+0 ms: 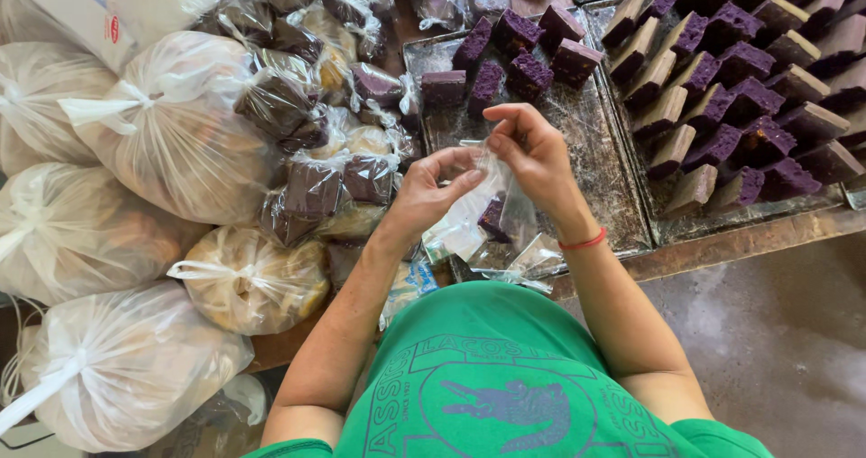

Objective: The person places rectangular purple pastries into individual clear plastic bags by hand and seals the bags.

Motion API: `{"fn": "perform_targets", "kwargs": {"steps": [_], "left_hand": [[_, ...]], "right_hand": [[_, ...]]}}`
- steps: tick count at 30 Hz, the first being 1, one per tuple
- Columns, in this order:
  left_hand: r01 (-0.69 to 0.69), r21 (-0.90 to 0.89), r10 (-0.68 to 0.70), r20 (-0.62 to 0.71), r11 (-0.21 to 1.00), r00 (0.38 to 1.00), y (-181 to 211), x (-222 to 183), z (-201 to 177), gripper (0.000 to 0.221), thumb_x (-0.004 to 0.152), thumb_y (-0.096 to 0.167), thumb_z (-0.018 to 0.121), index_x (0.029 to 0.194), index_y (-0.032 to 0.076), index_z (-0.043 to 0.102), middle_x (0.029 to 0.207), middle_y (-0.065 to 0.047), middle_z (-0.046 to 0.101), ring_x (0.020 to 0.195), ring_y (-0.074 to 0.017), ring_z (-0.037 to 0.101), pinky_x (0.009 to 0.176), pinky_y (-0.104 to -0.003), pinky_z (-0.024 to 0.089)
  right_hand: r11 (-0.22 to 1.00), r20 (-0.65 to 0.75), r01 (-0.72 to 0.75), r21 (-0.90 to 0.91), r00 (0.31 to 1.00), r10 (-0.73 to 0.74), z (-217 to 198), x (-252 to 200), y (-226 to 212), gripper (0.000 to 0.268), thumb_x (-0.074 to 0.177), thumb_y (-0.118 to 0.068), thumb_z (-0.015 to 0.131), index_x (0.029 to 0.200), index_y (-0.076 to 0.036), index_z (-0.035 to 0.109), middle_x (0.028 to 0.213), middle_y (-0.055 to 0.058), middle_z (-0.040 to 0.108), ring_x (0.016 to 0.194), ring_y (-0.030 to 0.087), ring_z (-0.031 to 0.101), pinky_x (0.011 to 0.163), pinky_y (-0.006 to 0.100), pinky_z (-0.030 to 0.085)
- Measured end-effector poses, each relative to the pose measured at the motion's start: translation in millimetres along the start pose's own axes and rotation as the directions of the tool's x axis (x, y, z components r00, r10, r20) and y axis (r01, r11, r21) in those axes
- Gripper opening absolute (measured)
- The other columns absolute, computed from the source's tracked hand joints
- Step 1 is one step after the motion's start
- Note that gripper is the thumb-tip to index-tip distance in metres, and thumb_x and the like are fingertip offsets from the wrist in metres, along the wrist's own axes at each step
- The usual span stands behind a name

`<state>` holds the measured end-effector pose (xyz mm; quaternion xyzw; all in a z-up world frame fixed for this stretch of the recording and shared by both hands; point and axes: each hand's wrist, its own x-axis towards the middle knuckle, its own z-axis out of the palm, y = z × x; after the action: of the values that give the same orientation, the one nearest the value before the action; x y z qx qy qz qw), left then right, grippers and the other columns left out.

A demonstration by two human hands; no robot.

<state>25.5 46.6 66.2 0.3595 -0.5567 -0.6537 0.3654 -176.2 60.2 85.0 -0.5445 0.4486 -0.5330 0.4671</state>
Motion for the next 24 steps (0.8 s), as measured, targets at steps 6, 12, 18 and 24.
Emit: {"fn": "perform_targets", "kwargs": {"steps": [6,12,18,24], "left_hand": [[0.035,-0.103,-0.046,-0.101,0.994,0.994,-14,9,-3,0.028,0.098,0.027,0.069,0.113,0.003,0.074,0.093,0.003,0.075,0.082,-0.0030,0.068,0.072,-0.018,0.053],[-0.015,-0.214,-0.041,-0.257,0.977,0.965,-31,17,1,0.024,0.096,0.026,0.079,0.100,0.003,0.077,0.081,0.002,0.070,0.070,-0.0048,0.059,0.062,-0.021,0.047],[0.149,-0.439,-0.267,-0.220,0.886,0.938,-28,15,-1,0.018,0.089,0.032,0.078,0.093,0.015,0.073,0.081,0.007,0.072,0.074,-0.0034,0.067,0.065,-0.020,0.050],[0.062,-0.220,-0.129,-0.307,0.974,0.943,-50,17,-4,0.033,0.095,0.041,0.076,0.094,0.009,0.073,0.084,0.004,0.071,0.076,-0.0048,0.061,0.067,-0.021,0.048]], "right_hand": [[0.952,-0.012,0.096,-0.291,0.994,-0.104,3,-1,-8,0.033,0.096,0.002,0.072,0.127,-0.003,0.062,0.089,-0.003,0.061,0.083,0.006,0.057,0.075,0.022,0.050],[0.821,0.076,0.341,-0.458,0.935,-0.346,12,-7,-14,0.044,0.082,-0.009,0.084,0.116,0.001,0.059,0.114,0.014,0.063,0.103,0.021,0.063,0.087,0.033,0.051],[0.886,-0.013,0.163,-0.434,0.982,-0.187,18,-18,4,0.013,0.098,-0.011,0.071,0.097,0.001,0.067,0.121,0.012,0.068,0.104,0.018,0.066,0.087,0.032,0.053],[0.990,-0.217,-0.141,0.025,0.966,0.143,17,-18,29,0.033,0.110,-0.027,0.057,0.084,-0.007,0.059,0.075,-0.005,0.055,0.066,0.003,0.039,0.057,0.023,0.033]]}}
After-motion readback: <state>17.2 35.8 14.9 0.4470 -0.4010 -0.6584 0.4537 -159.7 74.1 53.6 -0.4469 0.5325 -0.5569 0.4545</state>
